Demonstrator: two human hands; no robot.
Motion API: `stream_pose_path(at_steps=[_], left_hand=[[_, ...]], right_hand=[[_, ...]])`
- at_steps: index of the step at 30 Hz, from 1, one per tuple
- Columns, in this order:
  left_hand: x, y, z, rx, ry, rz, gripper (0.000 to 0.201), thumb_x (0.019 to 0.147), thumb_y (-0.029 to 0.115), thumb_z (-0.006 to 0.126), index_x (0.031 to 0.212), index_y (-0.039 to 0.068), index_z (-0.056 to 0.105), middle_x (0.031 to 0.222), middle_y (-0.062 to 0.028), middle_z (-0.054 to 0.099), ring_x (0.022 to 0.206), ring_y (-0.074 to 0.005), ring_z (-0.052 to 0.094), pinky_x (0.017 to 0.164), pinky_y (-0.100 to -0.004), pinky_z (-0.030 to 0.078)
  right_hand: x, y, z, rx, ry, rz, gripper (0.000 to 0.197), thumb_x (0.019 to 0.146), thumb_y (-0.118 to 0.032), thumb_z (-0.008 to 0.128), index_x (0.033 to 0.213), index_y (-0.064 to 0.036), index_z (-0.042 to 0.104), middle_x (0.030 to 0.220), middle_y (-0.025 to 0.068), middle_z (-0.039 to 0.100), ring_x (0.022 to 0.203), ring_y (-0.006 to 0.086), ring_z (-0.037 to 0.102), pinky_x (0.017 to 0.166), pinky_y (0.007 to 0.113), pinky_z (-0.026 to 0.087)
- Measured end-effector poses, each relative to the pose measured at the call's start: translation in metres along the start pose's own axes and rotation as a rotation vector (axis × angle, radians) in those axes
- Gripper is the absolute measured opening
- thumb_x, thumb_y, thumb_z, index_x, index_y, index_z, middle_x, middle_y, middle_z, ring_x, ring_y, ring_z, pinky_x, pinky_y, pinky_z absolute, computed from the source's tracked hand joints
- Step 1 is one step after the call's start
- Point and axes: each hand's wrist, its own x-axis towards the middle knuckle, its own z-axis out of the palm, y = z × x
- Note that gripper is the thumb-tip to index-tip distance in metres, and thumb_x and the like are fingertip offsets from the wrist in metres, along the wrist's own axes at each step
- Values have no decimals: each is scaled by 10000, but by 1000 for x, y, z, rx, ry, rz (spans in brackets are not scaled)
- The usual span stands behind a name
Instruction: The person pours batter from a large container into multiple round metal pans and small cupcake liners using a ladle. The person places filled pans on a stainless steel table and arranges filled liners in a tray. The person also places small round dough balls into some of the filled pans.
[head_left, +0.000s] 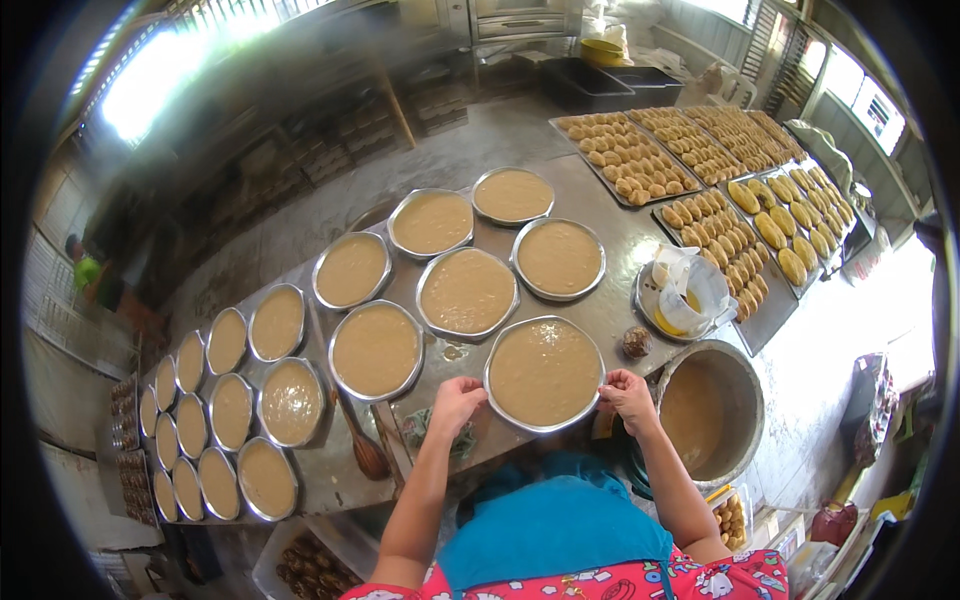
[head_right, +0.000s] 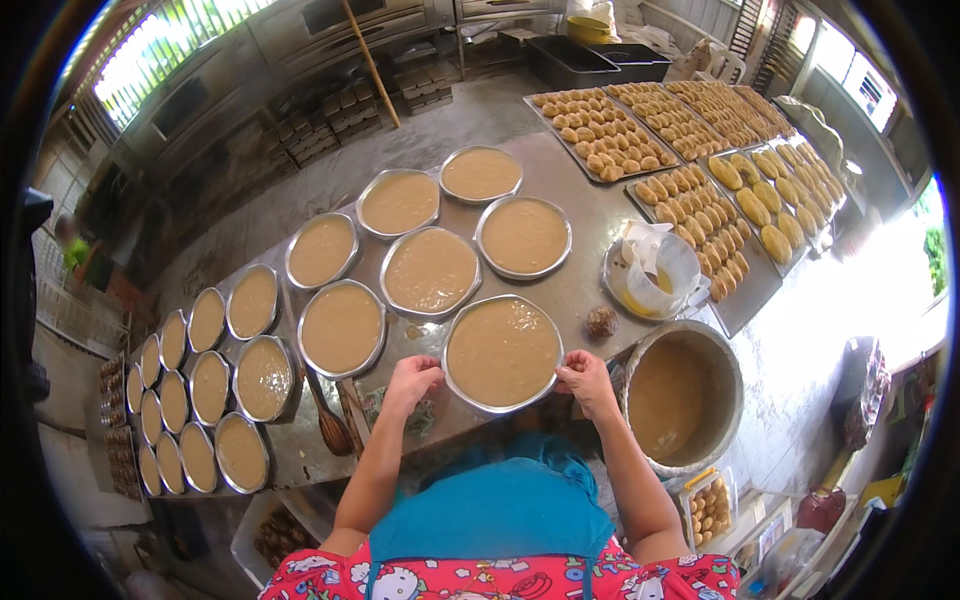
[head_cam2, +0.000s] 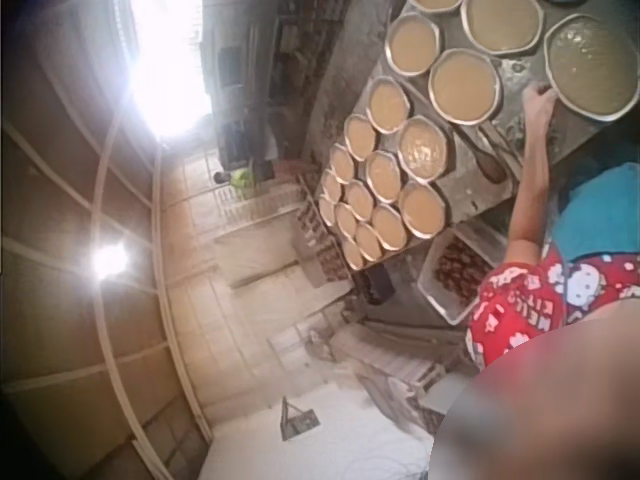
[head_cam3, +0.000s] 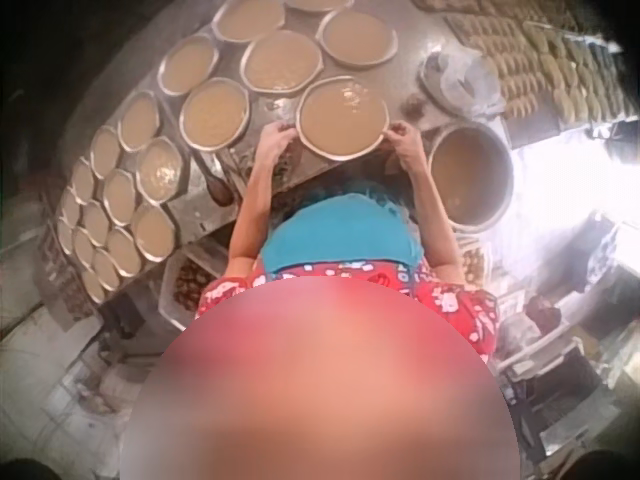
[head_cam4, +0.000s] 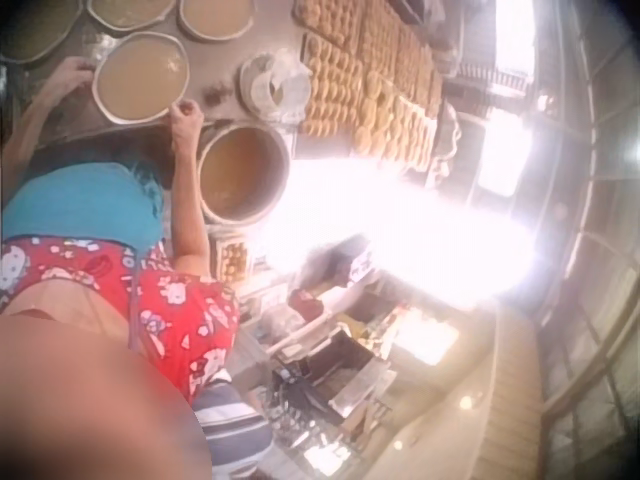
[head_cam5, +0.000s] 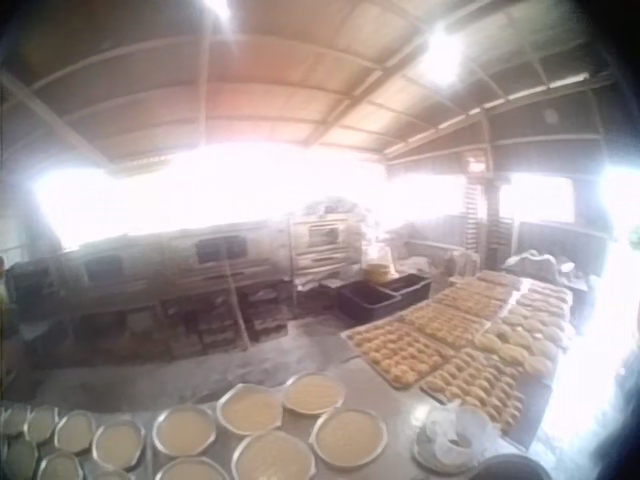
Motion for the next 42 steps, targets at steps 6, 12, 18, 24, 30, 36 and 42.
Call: stream_pose_path(at_steps=[6, 12, 18, 24, 30, 36, 42], left_hand=[[2, 7, 1, -34, 42, 43, 250, 743, 84, 638, 950, -57, 643, 792, -84, 659, 682, -131, 596, 624, -251, 475], [12, 19, 3, -36, 19, 17, 248, 758, 79, 650, 979, -33, 639, 855, -56, 654, 751, -117, 595, 651, -249, 468], [22, 30, 18, -58, 27, 29, 218, 769, 79, 638, 962, -22, 639, 837, -41, 647, 730, -106, 585, 646, -233, 454], [40, 55, 30, -118, 13, 45, 245, 759, 81, 630, 974, -37, 635, 837, -67, 657, 735, -119, 599, 653, -243, 461], [66, 97, 44, -186, 4, 87, 229, 786, 80, 619, 992, -20, 633, 849, -53, 654, 730, -107, 595, 649, -225, 456], [116, 128, 71, -629, -10, 161, 202, 843, 58, 558, 1023, -22, 605, 881, -69, 642, 768, -142, 606, 685, -238, 489], [130, 98, 128, -746, -101, -107, 236, 900, 73, 516, 1083, -75, 528, 965, -165, 602, 851, -239, 624, 729, -308, 536]], right_hand=[[7, 0, -1, -18, -22, 22, 132, 794, 0, 627, 893, -42, 551, 768, 19, 619, 658, 94, 600, 586, 258, 541], [20, -5, -8, 88, -62, 24, 109, 793, 4, 628, 854, -38, 548, 743, 19, 608, 638, 97, 595, 573, 254, 542], [34, -16, -17, 34, 20, 72, 115, 796, -12, 636, 839, -51, 537, 733, 8, 598, 621, 93, 585, 562, 259, 530], [42, -49, -24, 9, -14, 52, 165, 795, -21, 651, 900, -50, 527, 799, 31, 609, 678, 119, 604, 598, 275, 538], [62, -87, -36, 189, -52, 66, 201, 805, -10, 647, 970, -42, 538, 864, 51, 625, 730, 155, 627, 638, 305, 546], [111, -115, -40, 320, 2, -18, 188, 818, -6, 603, 991, -8, 527, 883, 84, 632, 778, 177, 647, 703, 340, 567], [186, -129, -30, 467, 190, -124, 213, 795, 2, 597, 989, -25, 512, 856, 75, 618, 740, 175, 632, 674, 316, 561]])
